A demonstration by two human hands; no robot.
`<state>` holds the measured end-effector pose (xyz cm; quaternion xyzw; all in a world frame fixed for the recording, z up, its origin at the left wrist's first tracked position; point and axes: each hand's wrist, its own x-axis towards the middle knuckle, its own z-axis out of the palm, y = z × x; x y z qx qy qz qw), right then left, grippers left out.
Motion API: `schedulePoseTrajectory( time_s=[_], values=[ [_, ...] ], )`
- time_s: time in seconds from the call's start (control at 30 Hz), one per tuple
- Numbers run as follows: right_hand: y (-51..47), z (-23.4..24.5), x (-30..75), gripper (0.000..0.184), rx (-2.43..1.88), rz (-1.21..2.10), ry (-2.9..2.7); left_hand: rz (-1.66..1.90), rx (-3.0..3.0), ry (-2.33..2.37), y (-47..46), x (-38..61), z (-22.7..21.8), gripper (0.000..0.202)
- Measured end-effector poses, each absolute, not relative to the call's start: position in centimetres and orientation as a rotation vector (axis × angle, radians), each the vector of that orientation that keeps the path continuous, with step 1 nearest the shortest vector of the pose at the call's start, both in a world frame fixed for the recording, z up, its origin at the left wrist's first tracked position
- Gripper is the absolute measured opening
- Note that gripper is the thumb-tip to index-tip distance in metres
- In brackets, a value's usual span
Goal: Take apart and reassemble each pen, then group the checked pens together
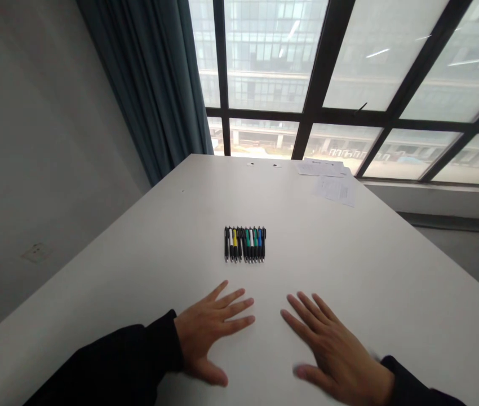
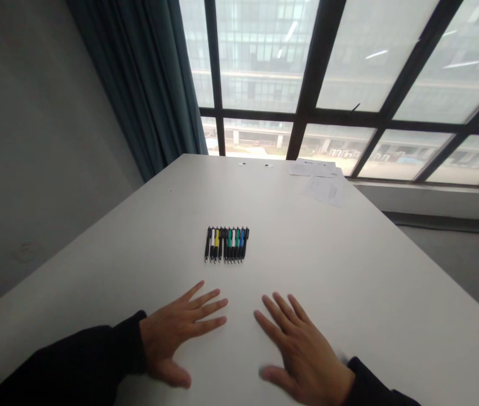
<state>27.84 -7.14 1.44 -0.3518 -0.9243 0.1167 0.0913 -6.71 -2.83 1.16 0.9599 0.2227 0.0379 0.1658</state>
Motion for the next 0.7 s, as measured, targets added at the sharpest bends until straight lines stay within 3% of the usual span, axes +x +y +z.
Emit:
schedulePoseTrajectory(
  time_s=[0.7],
  values=[
    [-7.29, 1.54, 27.64, 0.084, -1.071, 0.368, -2.793, 0.115, 2.722, 0.642, -2.99, -6.66, 1.24, 0.101]
  ],
)
